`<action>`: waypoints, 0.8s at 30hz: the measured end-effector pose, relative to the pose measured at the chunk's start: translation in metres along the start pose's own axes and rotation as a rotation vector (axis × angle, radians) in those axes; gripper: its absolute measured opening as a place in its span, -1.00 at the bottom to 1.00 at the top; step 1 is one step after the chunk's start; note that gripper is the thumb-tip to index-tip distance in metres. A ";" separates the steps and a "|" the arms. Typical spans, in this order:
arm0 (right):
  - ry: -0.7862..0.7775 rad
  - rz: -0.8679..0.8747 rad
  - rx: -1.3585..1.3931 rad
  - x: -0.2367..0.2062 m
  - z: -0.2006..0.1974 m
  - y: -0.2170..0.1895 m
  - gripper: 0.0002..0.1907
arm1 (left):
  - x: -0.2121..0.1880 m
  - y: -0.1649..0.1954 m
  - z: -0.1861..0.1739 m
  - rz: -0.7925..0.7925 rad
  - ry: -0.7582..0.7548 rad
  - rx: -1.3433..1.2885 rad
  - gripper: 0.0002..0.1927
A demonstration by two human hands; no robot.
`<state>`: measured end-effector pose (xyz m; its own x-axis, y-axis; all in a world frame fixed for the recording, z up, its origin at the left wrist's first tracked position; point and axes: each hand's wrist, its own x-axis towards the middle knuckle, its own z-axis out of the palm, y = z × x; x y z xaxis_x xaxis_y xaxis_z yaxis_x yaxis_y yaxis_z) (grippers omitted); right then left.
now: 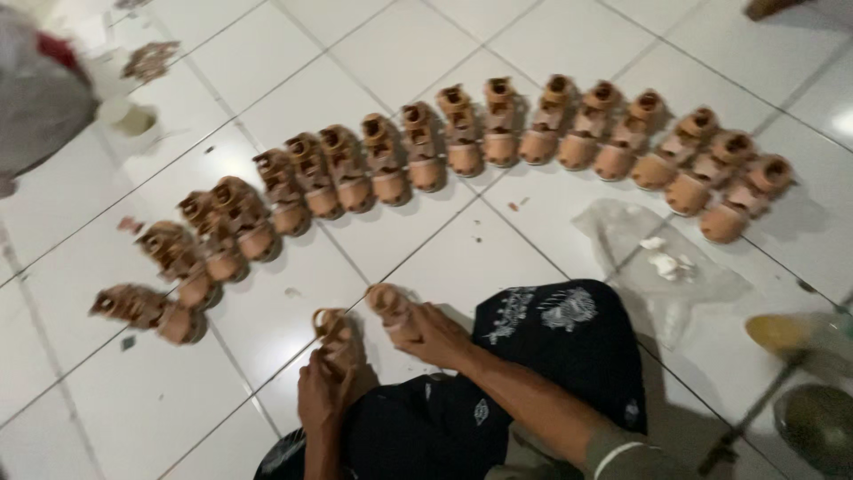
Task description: The person sits on a tiled floor surrounded by rows of small leather children's sandals. They pick up one sandal at a time, press and fit white decorative trim pieces onto the upper by hand, then set the sandal down in a row and take the next one.
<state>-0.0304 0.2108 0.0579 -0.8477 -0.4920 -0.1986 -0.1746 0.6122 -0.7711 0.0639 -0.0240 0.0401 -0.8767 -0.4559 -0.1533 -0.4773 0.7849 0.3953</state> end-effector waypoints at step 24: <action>0.610 0.457 -0.555 -0.201 -0.270 0.285 -0.67 | 0.006 0.022 0.029 0.233 0.292 -0.038 0.00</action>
<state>-0.0454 0.6515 0.0415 -0.9815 0.1813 0.0618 0.1587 0.9504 -0.2676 0.0466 0.0026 0.0220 -0.9048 -0.3718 0.2076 -0.2597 0.8681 0.4231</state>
